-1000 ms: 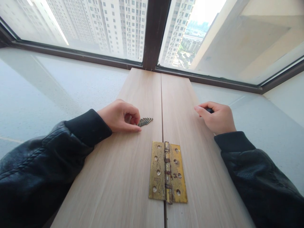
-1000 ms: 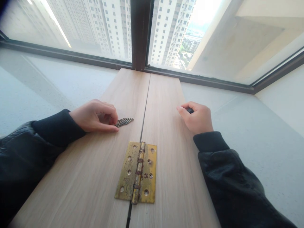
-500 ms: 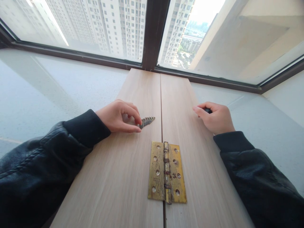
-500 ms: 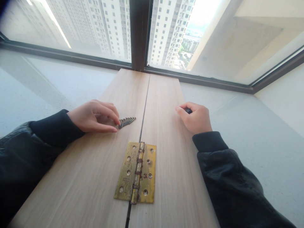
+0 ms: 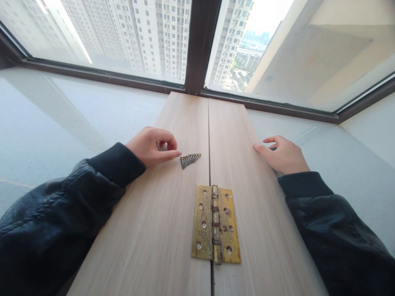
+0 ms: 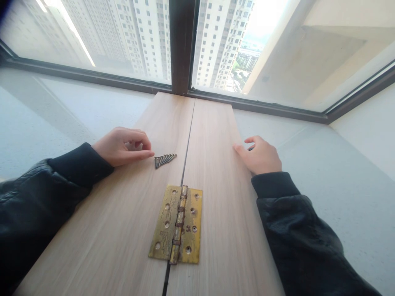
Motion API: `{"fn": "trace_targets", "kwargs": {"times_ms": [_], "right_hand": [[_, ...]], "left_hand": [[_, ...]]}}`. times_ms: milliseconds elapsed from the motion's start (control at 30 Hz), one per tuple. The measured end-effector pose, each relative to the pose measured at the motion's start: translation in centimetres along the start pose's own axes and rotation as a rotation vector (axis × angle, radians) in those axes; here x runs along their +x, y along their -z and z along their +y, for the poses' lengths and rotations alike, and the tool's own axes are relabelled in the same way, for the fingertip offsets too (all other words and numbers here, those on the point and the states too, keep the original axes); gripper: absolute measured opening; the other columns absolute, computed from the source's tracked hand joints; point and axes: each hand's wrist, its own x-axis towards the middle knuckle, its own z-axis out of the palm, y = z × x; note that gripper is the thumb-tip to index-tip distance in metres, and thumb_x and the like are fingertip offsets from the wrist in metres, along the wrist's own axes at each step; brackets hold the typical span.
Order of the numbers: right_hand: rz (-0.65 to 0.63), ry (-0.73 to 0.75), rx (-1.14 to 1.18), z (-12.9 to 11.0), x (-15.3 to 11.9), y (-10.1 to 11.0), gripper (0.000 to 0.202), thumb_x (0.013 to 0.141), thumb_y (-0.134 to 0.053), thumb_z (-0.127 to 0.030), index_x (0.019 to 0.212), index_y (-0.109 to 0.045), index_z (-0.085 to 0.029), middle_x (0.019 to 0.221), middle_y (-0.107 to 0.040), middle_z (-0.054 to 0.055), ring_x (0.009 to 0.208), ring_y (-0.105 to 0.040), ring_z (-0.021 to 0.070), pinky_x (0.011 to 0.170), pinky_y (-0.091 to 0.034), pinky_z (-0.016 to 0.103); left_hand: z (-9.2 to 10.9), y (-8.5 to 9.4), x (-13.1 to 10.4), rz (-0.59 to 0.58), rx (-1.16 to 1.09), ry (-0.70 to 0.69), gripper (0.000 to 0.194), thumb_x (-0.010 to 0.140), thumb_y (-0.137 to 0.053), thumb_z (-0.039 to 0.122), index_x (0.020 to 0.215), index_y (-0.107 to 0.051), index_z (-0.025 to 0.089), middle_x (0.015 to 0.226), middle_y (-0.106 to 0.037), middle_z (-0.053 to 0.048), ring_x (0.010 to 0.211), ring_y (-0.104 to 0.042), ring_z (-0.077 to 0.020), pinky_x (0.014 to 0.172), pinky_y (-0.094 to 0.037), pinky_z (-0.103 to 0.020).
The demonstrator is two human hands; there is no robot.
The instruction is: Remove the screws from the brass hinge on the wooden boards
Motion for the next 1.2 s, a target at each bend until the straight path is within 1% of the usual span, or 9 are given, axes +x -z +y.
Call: {"fn": "trace_targets", "kwargs": {"times_ms": [100,233,467,800,933,1000,1067,1133,1200], "right_hand": [[-0.115,-0.024,-0.096,0.5,0.2,0.5,0.051,0.082,-0.052,-0.066,0.099,-0.063,-0.019,0.092,-0.065,0.011,0.084,-0.059,0.0258,0.073,-0.044,0.039],[-0.278,-0.014,-0.178,0.3,0.0,1.7,0.050,0.091,-0.045,-0.063,0.107,-0.061,-0.018,0.096,-0.063,0.007,0.086,-0.059,0.0173,0.085,-0.047,0.038],[-0.445,0.177,-0.149,-0.4,-1.2,2.7,0.054,0.083,-0.046,-0.070,0.106,-0.066,-0.024,0.103,-0.069,0.008,0.090,-0.064,0.0286,0.075,-0.049,0.038],[-0.468,0.249,-0.170,-0.6,-1.7,2.9,0.058,0.087,-0.038,-0.068,0.108,-0.063,-0.020,0.099,-0.069,0.011,0.089,-0.064,0.0299,0.074,-0.048,0.039],[-0.453,0.247,-0.170,-0.6,-1.7,2.6,0.059,0.087,-0.038,-0.068,0.107,-0.064,-0.018,0.098,-0.069,0.012,0.088,-0.064,0.0297,0.073,-0.047,0.037],[-0.452,0.241,-0.174,-0.5,-1.6,2.5,0.059,0.087,-0.038,-0.067,0.107,-0.063,-0.018,0.098,-0.068,0.012,0.088,-0.063,0.0298,0.073,-0.047,0.038],[-0.456,0.239,-0.174,-0.3,-1.6,2.4,0.057,0.088,-0.038,-0.066,0.108,-0.063,-0.018,0.099,-0.068,0.012,0.090,-0.063,0.0295,0.075,-0.046,0.038],[-0.460,0.241,-0.169,-0.3,-1.5,2.3,0.055,0.089,-0.040,-0.064,0.108,-0.063,-0.018,0.100,-0.068,0.013,0.092,-0.063,0.0287,0.077,-0.046,0.037],[-0.459,0.243,-0.161,-0.3,-1.5,2.3,0.052,0.090,-0.042,-0.063,0.108,-0.063,-0.018,0.102,-0.067,0.013,0.093,-0.062,0.0273,0.080,-0.046,0.036]], "left_hand": [[0.0,0.0,0.0,0.002,0.003,0.015,0.022,0.078,-0.064,0.036,0.068,-0.064,0.016,0.063,-0.057,0.001,0.059,-0.045,-0.0088,0.058,-0.036,-0.023],[0.1,0.0,0.0,-0.022,0.009,0.037,0.023,0.078,-0.062,0.036,0.069,-0.063,0.015,0.063,-0.056,0.000,0.058,-0.044,-0.0088,0.057,-0.036,-0.023],[-0.6,-0.5,0.3,0.002,-0.091,0.100,0.026,0.078,-0.062,0.039,0.067,-0.059,0.015,0.056,-0.048,0.003,0.051,-0.038,-0.0074,0.050,-0.031,-0.023],[-0.3,-0.8,0.1,0.122,-0.169,0.165,0.035,0.078,-0.060,0.041,0.055,-0.050,0.016,0.050,-0.036,0.005,0.050,-0.032,-0.0077,0.049,-0.025,-0.024],[-0.5,-0.8,0.0,0.171,-0.060,0.101,0.041,0.081,-0.057,0.040,0.051,-0.045,0.017,0.049,-0.035,0.005,0.048,-0.031,-0.0075,0.050,-0.026,-0.025],[-0.4,-0.5,-0.2,0.123,0.022,0.037,0.040,0.083,-0.056,0.039,0.052,-0.046,0.017,0.050,-0.038,0.005,0.049,-0.034,-0.0078,0.051,-0.029,-0.025],[0.2,0.0,-0.8,0.001,0.085,-0.011,0.036,0.083,-0.056,0.040,0.058,-0.051,0.016,0.058,-0.047,0.002,0.053,-0.040,-0.0091,0.055,-0.034,-0.025],[1.3,0.6,-2.1,-0.107,0.142,-0.049,0.033,0.083,-0.056,0.044,0.067,-0.055,0.016,0.071,-0.056,-0.002,0.066,-0.049,-0.0130,0.065,-0.042,-0.029],[2.8,1.1,-4.1,-0.147,0.186,-0.078,0.031,0.083,-0.056,0.047,0.080,-0.057,0.016,0.088,-0.060,-0.006,0.084,-0.053,-0.0189,0.079,-0.045,-0.036]]}}
